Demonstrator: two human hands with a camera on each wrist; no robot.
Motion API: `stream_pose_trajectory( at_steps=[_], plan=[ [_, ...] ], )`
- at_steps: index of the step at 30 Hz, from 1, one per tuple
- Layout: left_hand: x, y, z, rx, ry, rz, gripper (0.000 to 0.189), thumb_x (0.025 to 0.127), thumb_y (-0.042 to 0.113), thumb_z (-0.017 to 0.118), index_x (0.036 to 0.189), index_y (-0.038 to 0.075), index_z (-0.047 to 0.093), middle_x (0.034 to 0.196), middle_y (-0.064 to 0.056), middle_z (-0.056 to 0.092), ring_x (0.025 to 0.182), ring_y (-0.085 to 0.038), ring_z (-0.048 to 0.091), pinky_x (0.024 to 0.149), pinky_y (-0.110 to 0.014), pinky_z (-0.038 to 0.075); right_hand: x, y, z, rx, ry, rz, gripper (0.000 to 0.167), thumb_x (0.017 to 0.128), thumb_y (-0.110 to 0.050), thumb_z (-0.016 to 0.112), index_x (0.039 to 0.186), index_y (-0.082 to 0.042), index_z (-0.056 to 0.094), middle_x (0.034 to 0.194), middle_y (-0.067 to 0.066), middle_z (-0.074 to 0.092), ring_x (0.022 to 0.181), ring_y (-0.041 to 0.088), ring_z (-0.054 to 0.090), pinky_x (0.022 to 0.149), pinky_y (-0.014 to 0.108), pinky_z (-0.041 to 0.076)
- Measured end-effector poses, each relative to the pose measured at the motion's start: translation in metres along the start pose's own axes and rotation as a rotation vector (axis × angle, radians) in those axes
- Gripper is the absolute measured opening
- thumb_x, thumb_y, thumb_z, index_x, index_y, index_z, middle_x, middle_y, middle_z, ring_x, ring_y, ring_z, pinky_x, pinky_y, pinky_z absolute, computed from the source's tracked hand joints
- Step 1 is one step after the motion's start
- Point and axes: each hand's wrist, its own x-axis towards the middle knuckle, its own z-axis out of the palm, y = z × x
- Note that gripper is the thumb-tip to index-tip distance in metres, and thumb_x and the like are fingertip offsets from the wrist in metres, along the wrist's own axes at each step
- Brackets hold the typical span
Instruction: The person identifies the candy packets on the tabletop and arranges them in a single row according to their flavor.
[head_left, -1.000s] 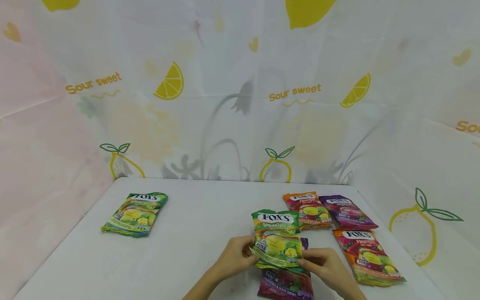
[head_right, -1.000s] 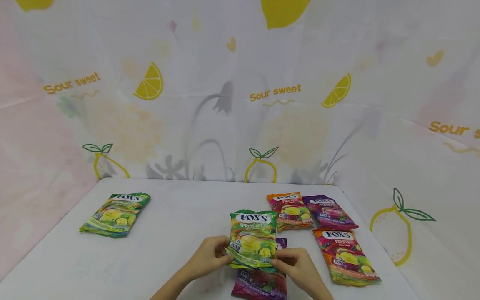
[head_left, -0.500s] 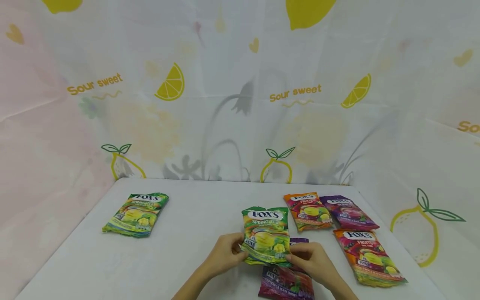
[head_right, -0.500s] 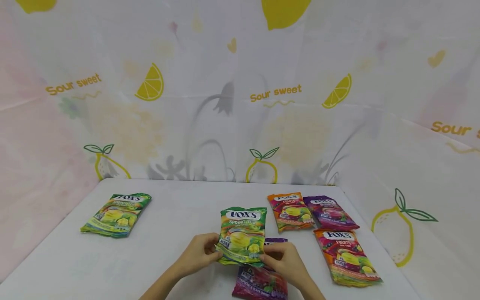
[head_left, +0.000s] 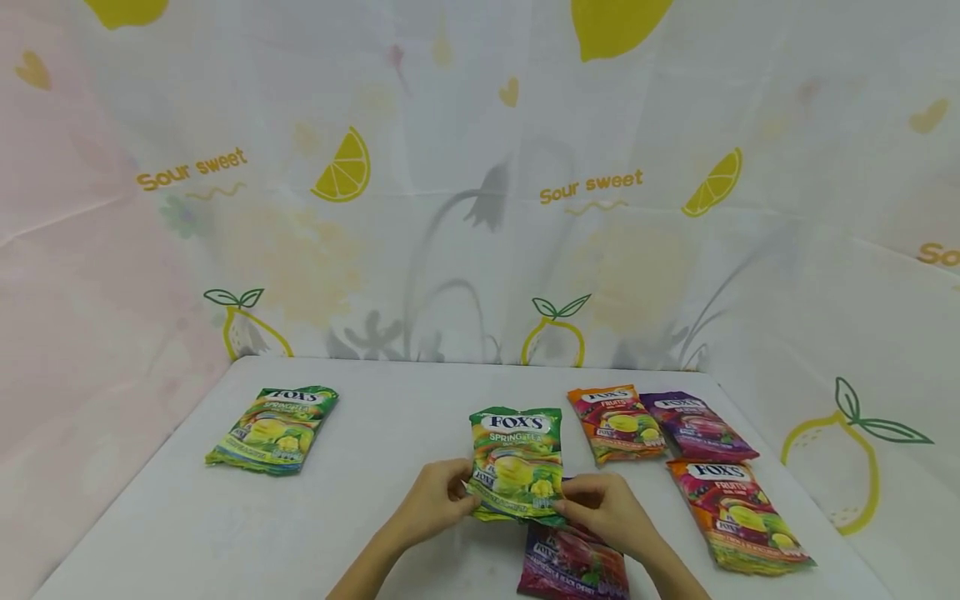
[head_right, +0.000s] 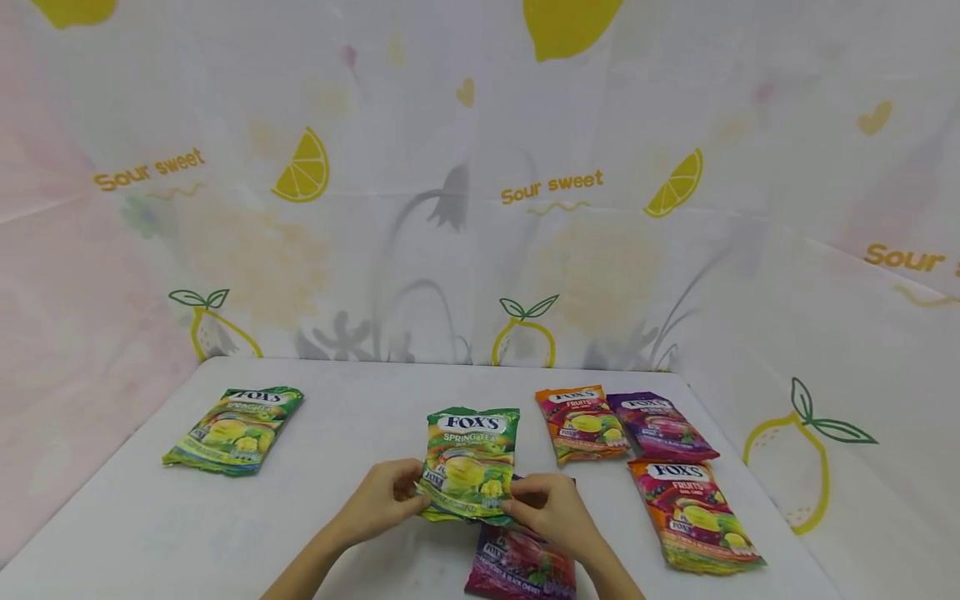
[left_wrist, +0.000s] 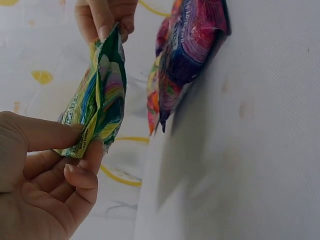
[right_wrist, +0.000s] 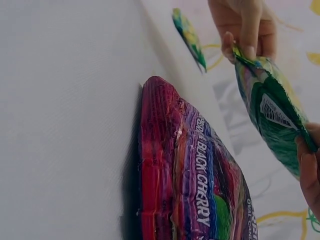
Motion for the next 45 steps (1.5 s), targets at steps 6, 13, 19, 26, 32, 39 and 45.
stream_pose_trajectory(
  at_steps=[6,13,19,26,32,39,45],
  plan=[
    [0.0,-0.004,-0.008,0.006,0.023,0.004,0.021,0.076,-0.004,0.065,0.097,-0.007,0.064,0.086,-0.011,0.066,0.063,-0.003,0.054,0.055,-0.02,0.047,0.009,-0.003,0.006,0.008,0.011,-0.059,0.02,0.087,-0.006,0.065,0.097,0.011,0.068,0.092,0.019,0.068,0.072,0.003,0.059,0.065,0.02,0.052],
    [-0.004,-0.007,-0.02,0.014,0.059,-0.001,0.022,0.077,-0.004,0.064,0.098,-0.008,0.063,0.086,-0.011,0.067,0.062,-0.004,0.054,0.054,-0.021,0.046,0.022,-0.006,0.015,0.032,0.002,-0.094,0.02,0.085,-0.005,0.066,0.097,0.011,0.069,0.09,0.019,0.068,0.071,0.003,0.06,0.064,0.021,0.052],
    [-0.007,-0.008,-0.029,0.063,0.115,-0.026,0.021,0.076,-0.004,0.063,0.097,-0.007,0.064,0.084,-0.01,0.067,0.062,-0.004,0.055,0.055,-0.021,0.047,0.034,-0.01,0.023,-0.003,0.003,-0.102,0.02,0.085,-0.005,0.067,0.098,0.01,0.069,0.089,0.017,0.069,0.071,0.004,0.057,0.063,0.02,0.051],
    [-0.008,-0.009,-0.04,0.091,0.164,-0.042,0.02,0.076,-0.006,0.062,0.096,-0.004,0.065,0.082,-0.008,0.067,0.062,-0.004,0.054,0.055,-0.021,0.046,0.049,-0.011,0.032,-0.066,0.022,-0.129,0.019,0.084,-0.007,0.068,0.097,0.007,0.07,0.087,0.014,0.069,0.07,0.004,0.059,0.063,0.02,0.051],
    [-0.011,-0.013,-0.049,0.1,0.175,-0.031,0.019,0.076,-0.005,0.062,0.095,-0.004,0.065,0.081,-0.006,0.066,0.062,-0.004,0.053,0.055,-0.021,0.047,0.057,-0.015,0.038,-0.079,0.014,-0.152,0.02,0.084,-0.006,0.068,0.098,0.008,0.07,0.088,0.015,0.07,0.071,0.007,0.061,0.063,0.02,0.052],
    [-0.013,-0.019,-0.057,0.126,0.208,-0.052,0.018,0.077,-0.004,0.063,0.095,-0.004,0.065,0.078,-0.006,0.065,0.064,-0.005,0.053,0.057,-0.022,0.047,0.066,-0.02,0.045,-0.106,-0.01,-0.173,0.02,0.083,-0.008,0.07,0.096,0.007,0.071,0.086,0.014,0.07,0.07,0.007,0.06,0.063,0.018,0.051],
    [-0.015,-0.02,-0.063,0.139,0.25,-0.094,0.018,0.077,-0.005,0.065,0.095,-0.003,0.066,0.076,-0.005,0.064,0.064,-0.006,0.053,0.058,-0.022,0.046,0.077,-0.02,0.052,-0.11,-0.02,-0.183,0.018,0.083,-0.007,0.07,0.095,0.006,0.071,0.085,0.014,0.07,0.067,0.006,0.056,0.061,0.018,0.05]
  ],
)
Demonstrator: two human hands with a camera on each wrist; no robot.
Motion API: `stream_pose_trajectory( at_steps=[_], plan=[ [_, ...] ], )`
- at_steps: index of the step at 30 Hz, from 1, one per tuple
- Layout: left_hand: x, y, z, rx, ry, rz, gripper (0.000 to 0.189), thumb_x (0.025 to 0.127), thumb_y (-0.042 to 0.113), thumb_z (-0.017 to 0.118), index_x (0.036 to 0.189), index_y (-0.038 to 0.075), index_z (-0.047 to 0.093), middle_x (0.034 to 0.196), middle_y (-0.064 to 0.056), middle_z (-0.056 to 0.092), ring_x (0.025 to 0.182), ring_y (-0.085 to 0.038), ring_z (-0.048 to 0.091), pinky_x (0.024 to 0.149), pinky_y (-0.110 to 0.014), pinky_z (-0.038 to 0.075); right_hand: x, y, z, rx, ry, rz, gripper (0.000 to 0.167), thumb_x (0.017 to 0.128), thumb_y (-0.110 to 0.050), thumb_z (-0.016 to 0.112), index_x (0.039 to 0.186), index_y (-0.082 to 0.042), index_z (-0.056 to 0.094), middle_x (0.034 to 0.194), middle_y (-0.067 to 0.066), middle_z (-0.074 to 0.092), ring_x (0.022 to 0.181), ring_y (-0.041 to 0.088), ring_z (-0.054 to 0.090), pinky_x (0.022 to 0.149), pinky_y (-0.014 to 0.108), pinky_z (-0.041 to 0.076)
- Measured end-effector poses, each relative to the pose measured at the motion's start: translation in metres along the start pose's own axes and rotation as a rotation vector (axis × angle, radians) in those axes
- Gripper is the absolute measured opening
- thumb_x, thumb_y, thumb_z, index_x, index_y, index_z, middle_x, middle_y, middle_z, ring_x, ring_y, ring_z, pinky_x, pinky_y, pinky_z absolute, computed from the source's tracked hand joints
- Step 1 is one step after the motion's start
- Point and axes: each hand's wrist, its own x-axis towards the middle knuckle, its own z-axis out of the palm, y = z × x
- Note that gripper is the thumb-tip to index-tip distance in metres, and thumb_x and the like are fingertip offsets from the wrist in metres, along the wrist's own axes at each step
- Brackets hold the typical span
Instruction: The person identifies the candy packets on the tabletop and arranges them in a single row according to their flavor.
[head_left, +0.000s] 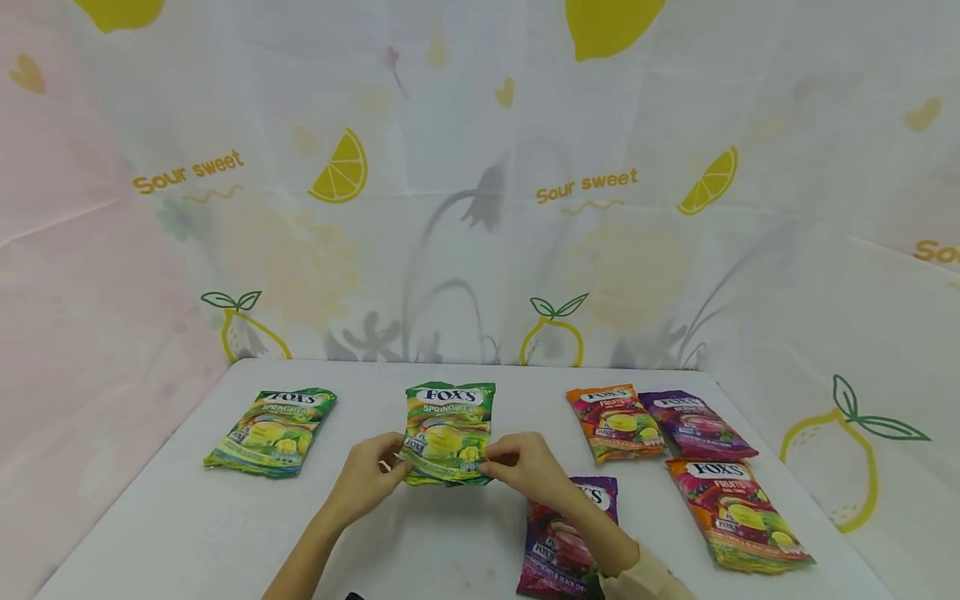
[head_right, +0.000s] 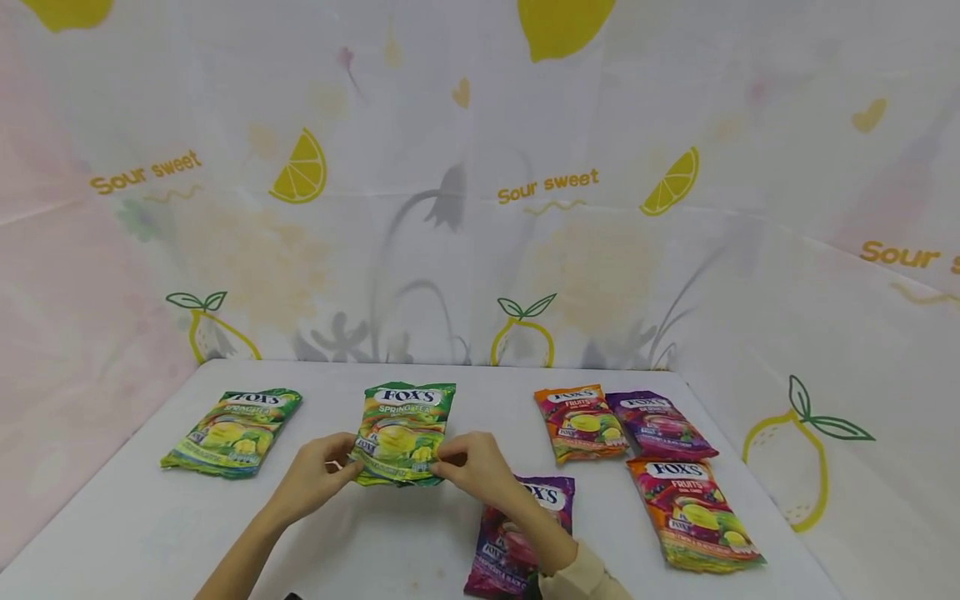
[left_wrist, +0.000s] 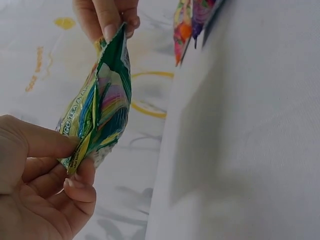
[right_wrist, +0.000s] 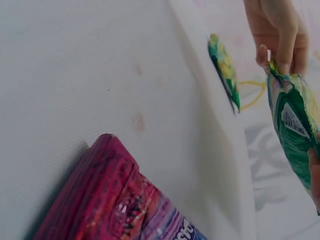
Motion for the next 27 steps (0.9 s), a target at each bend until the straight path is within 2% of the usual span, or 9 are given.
stream_pose_trajectory(
  at_steps=[6,13,19,27],
  plan=[
    [0.0,-0.003,-0.005,0.015,0.046,-0.04,0.019,0.076,-0.008,0.065,0.094,-0.002,0.066,0.075,-0.001,0.063,0.064,-0.006,0.052,0.058,-0.021,0.045,0.01,0.002,0.009,-0.008,-0.006,-0.021,0.016,0.083,-0.005,0.069,0.094,0.006,0.072,0.083,0.013,0.069,0.065,0.004,0.053,0.06,0.017,0.049],
    [0.0,-0.008,-0.01,0.049,0.101,-0.078,0.019,0.078,-0.008,0.064,0.097,-0.006,0.066,0.076,-0.006,0.064,0.065,-0.01,0.053,0.057,-0.022,0.046,0.023,-0.001,0.018,-0.023,-0.005,-0.041,0.013,0.082,-0.003,0.069,0.091,0.006,0.072,0.08,0.011,0.068,0.063,0.002,0.05,0.059,0.017,0.048],
    [0.001,-0.015,-0.016,0.085,0.115,-0.102,0.023,0.08,-0.007,0.063,0.103,-0.01,0.063,0.08,-0.011,0.066,0.065,-0.014,0.055,0.054,-0.022,0.045,0.034,0.0,0.028,-0.032,-0.008,-0.056,0.008,0.082,-0.002,0.069,0.086,0.004,0.072,0.076,0.009,0.066,0.061,0.002,0.048,0.056,0.016,0.045],
    [0.004,-0.025,-0.028,0.12,0.11,-0.139,0.025,0.08,-0.007,0.061,0.105,-0.011,0.063,0.085,-0.014,0.065,0.07,-0.017,0.055,0.055,-0.023,0.044,0.05,0.006,0.045,-0.014,-0.011,-0.056,0.006,0.082,-0.002,0.068,0.082,0.004,0.071,0.073,0.009,0.065,0.06,0.002,0.048,0.054,0.015,0.044]
  ],
)
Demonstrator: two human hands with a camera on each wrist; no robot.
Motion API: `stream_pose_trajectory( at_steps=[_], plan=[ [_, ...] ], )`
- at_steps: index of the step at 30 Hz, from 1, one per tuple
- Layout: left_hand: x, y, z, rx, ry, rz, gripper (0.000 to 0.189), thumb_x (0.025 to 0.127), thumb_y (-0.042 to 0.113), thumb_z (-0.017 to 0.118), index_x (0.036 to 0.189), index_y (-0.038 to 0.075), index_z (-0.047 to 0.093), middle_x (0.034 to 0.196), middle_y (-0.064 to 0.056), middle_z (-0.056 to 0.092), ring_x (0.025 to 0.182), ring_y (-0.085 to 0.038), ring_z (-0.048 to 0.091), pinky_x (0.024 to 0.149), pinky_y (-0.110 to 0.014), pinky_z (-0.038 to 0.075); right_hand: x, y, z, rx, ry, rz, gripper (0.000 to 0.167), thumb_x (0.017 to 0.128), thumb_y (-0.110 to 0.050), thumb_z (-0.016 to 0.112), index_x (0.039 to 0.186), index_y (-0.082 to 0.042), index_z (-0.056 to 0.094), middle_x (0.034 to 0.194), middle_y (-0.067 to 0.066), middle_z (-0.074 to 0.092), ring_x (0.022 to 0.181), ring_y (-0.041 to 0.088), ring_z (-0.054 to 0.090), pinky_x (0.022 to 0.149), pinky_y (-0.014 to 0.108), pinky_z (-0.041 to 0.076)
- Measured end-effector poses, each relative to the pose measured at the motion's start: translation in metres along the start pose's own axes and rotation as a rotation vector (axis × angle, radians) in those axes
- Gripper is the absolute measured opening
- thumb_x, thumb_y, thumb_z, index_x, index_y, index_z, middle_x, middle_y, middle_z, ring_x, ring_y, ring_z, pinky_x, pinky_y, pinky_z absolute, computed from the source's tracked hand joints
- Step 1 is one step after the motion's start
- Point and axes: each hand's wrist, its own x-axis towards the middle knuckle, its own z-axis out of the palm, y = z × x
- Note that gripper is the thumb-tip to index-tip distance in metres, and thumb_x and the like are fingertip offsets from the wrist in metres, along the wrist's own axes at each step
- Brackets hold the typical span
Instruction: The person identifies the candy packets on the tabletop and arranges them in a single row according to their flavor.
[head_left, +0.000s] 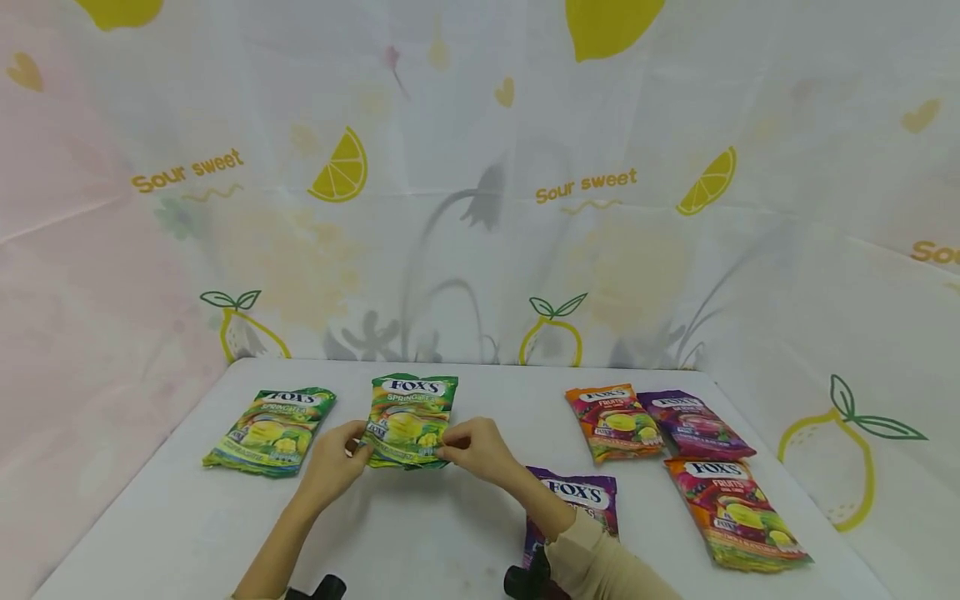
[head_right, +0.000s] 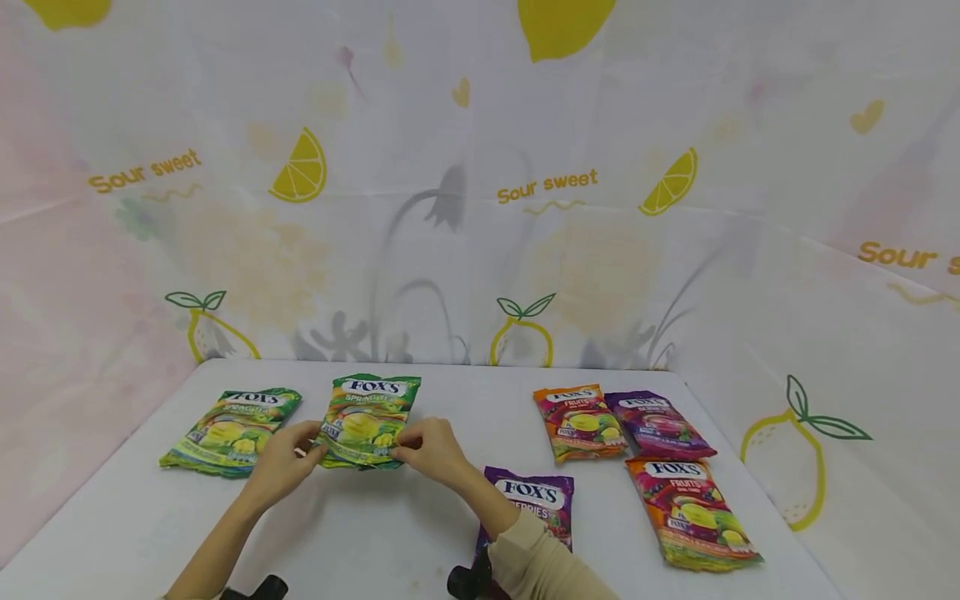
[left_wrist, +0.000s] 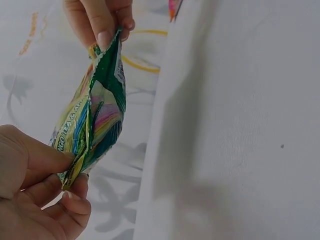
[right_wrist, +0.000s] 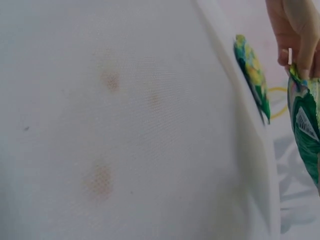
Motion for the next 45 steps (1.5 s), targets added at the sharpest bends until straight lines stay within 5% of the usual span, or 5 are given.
stream_pose_trajectory(
  at_steps=[21,45],
  plan=[
    [0.007,-0.03,-0.023,0.075,-0.015,-0.066,0.035,0.082,-0.004,0.057,0.115,-0.017,0.055,0.105,-0.033,0.061,0.078,-0.028,0.061,0.061,-0.032,0.047,0.03,-0.003,0.04,0.033,0.021,0.031,0.01,0.079,0.001,0.07,0.086,0.007,0.072,0.078,0.015,0.07,0.06,-0.002,0.051,0.054,0.014,0.045],
    [0.014,-0.062,-0.02,0.157,-0.027,-0.142,0.037,0.083,-0.003,0.054,0.116,-0.02,0.051,0.109,-0.037,0.057,0.092,-0.044,0.059,0.078,-0.05,0.048,0.05,0.012,0.074,-0.04,0.029,0.098,0.008,0.079,0.001,0.07,0.085,0.006,0.073,0.073,0.01,0.068,0.059,-0.002,0.046,0.054,0.013,0.042]
  ],
)
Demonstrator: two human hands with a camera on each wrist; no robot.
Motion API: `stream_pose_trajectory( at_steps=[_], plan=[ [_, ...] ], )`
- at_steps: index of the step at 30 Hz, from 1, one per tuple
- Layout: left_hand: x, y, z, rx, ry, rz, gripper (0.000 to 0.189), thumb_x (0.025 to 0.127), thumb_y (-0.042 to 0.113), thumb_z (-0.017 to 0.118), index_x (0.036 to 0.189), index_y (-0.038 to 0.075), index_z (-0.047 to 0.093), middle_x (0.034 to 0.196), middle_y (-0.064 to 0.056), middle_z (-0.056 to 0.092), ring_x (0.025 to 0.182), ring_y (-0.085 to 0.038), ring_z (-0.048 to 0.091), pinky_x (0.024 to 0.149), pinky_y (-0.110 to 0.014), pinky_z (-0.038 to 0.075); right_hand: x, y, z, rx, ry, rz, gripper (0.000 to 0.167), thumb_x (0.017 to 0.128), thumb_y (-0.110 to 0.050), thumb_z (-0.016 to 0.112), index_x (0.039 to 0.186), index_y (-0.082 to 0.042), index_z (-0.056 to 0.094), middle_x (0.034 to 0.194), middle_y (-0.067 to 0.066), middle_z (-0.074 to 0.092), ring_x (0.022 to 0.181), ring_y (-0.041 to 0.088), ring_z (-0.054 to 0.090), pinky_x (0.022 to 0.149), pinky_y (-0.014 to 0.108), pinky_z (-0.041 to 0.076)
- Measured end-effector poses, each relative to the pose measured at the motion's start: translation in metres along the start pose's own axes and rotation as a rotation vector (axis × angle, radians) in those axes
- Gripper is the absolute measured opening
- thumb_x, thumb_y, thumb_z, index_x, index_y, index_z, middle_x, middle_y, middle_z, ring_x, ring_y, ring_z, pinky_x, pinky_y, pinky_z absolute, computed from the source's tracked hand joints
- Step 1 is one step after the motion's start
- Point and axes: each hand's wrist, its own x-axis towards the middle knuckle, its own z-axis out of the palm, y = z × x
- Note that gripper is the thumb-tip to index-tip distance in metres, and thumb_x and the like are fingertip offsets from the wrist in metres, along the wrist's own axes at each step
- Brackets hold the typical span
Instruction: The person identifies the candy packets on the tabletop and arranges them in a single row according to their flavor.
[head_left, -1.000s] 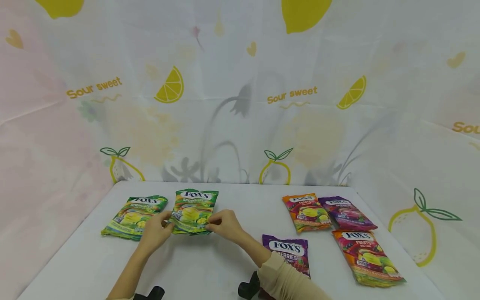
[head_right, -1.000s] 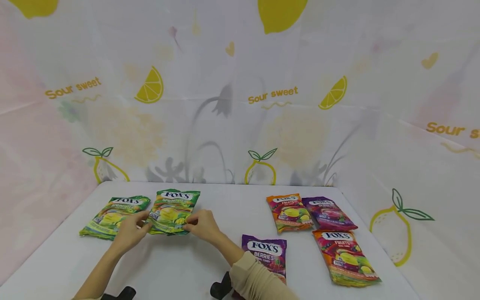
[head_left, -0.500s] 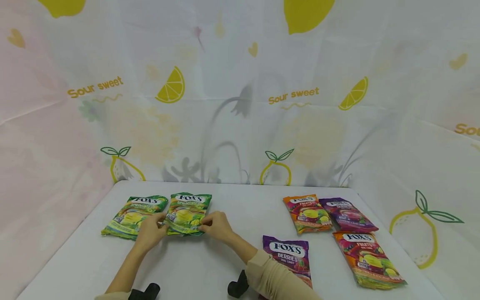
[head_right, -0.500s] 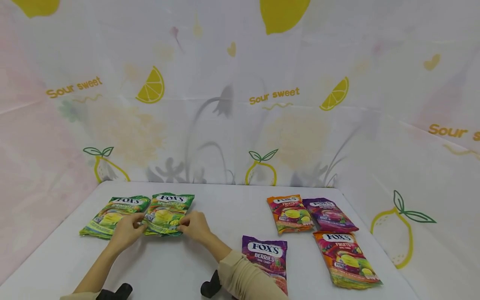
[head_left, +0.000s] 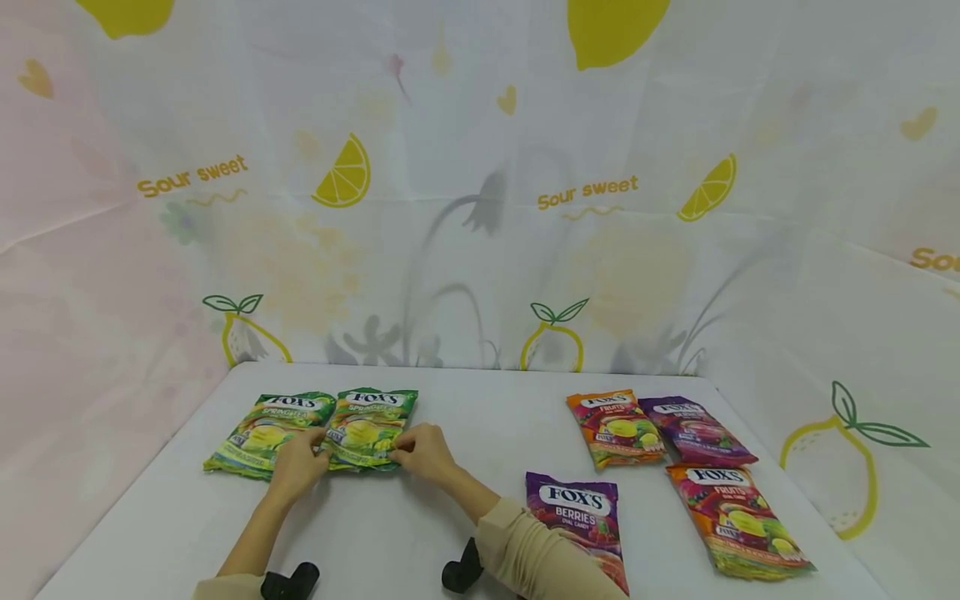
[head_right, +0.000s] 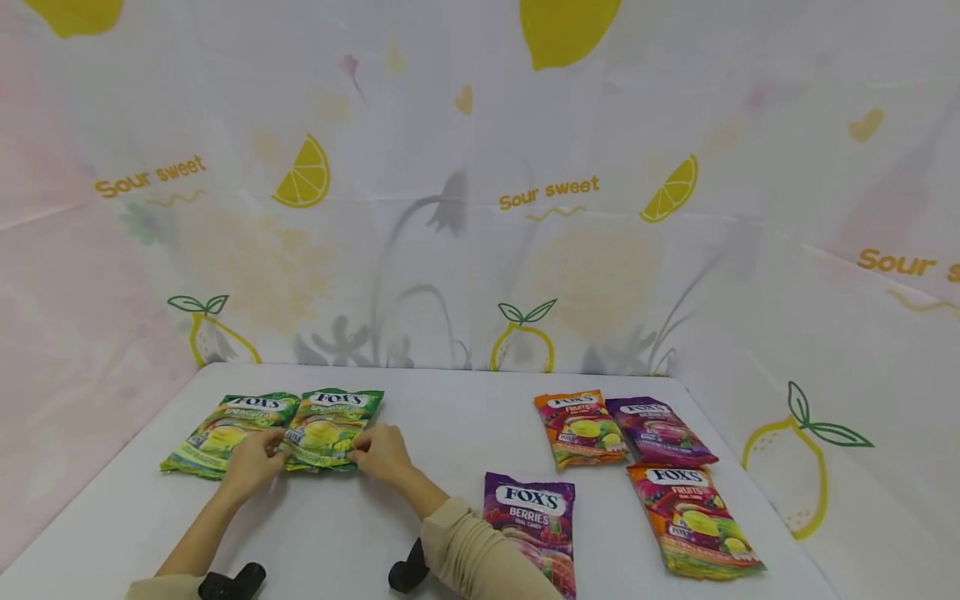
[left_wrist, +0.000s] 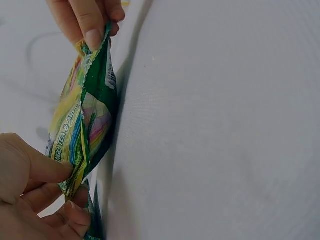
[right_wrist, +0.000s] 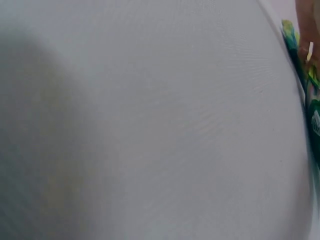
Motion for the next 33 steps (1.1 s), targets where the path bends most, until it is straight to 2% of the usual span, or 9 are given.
stream_pose_trajectory(
  at_steps=[5,14,24,29,33],
  plan=[
    [0.001,-0.001,0.0,0.011,0.008,-0.042,0.038,0.082,-0.003,0.053,0.116,-0.02,0.051,0.11,-0.038,0.056,0.103,-0.052,0.053,0.083,-0.055,0.045,0.002,-0.003,0.001,-0.023,0.005,0.027,0.008,0.08,0.0,0.07,0.086,0.004,0.073,0.072,0.007,0.067,0.059,-0.001,0.045,0.053,0.014,0.041],
    [0.004,-0.012,-0.004,-0.014,0.014,-0.067,0.042,0.079,-0.002,0.054,0.115,-0.022,0.05,0.104,-0.036,0.058,0.096,-0.047,0.056,0.079,-0.052,0.047,0.009,-0.009,0.006,-0.084,-0.029,0.068,0.009,0.082,-0.002,0.068,0.088,0.004,0.073,0.07,0.004,0.064,0.058,0.001,0.043,0.051,0.014,0.038],
    [0.004,-0.022,-0.012,0.008,0.03,-0.045,0.041,0.077,-0.002,0.056,0.113,-0.022,0.052,0.102,-0.036,0.06,0.095,-0.048,0.057,0.079,-0.053,0.046,0.016,-0.013,0.018,-0.092,-0.036,0.078,0.009,0.082,-0.002,0.068,0.086,0.004,0.073,0.066,0.003,0.063,0.054,0.001,0.041,0.049,0.013,0.035],
    [0.005,-0.026,-0.015,0.009,0.04,-0.054,0.041,0.076,-0.002,0.057,0.112,-0.022,0.052,0.099,-0.035,0.061,0.092,-0.046,0.058,0.077,-0.051,0.047,0.021,-0.016,0.023,-0.115,-0.021,0.075,0.009,0.081,-0.002,0.069,0.087,0.003,0.074,0.069,0.004,0.066,0.055,0.001,0.043,0.049,0.013,0.037],
    [0.006,-0.03,-0.018,0.022,0.049,-0.068,0.041,0.076,-0.001,0.058,0.111,-0.022,0.053,0.097,-0.034,0.061,0.088,-0.044,0.058,0.076,-0.052,0.046,0.025,-0.019,0.027,-0.117,-0.019,0.083,0.011,0.08,-0.002,0.07,0.089,0.002,0.074,0.075,0.006,0.07,0.06,0.001,0.051,0.053,0.013,0.042]
  ],
)
